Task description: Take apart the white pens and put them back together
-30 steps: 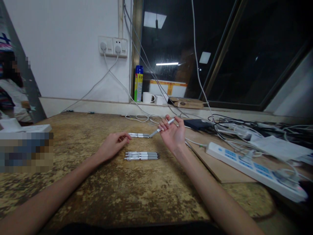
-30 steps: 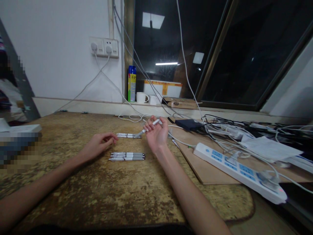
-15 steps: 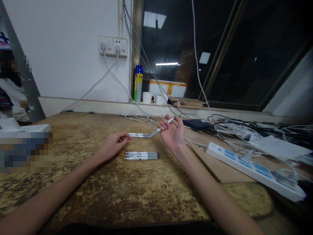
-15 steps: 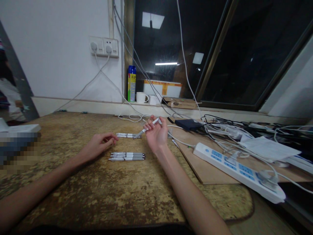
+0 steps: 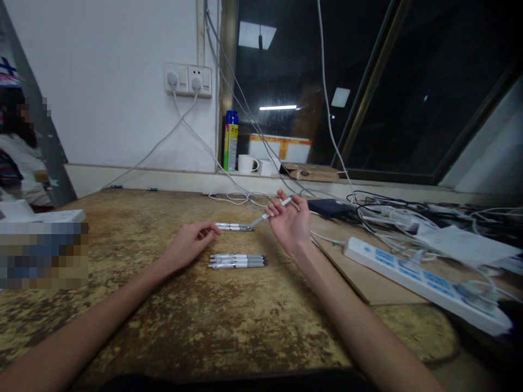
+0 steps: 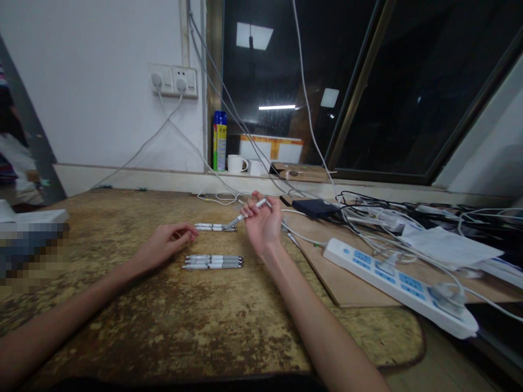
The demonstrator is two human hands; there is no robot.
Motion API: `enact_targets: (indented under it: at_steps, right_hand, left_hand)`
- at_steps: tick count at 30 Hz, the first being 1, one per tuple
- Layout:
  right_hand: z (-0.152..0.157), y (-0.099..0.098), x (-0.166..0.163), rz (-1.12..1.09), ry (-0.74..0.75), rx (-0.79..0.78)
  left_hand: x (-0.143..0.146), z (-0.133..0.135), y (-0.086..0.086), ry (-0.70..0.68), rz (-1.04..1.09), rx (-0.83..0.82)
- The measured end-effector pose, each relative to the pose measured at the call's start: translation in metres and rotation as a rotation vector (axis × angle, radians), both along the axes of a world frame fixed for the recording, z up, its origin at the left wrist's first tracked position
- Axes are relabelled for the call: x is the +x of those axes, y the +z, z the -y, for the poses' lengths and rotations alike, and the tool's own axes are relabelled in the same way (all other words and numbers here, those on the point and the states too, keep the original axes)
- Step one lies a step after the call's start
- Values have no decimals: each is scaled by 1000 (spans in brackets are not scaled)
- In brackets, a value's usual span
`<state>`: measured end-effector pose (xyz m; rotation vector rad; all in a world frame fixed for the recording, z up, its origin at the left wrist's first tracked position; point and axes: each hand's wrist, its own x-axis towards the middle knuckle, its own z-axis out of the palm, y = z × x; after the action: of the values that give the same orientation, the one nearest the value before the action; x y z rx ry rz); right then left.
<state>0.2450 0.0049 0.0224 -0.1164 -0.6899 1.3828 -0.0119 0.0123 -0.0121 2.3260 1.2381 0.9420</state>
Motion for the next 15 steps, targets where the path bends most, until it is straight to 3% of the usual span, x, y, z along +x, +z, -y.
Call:
enact_targets:
  at_steps: [15]
  right_hand:
    - [0,0,0,-34,24,10]
  left_hand:
    - [0,0,-1,-20,12,-8]
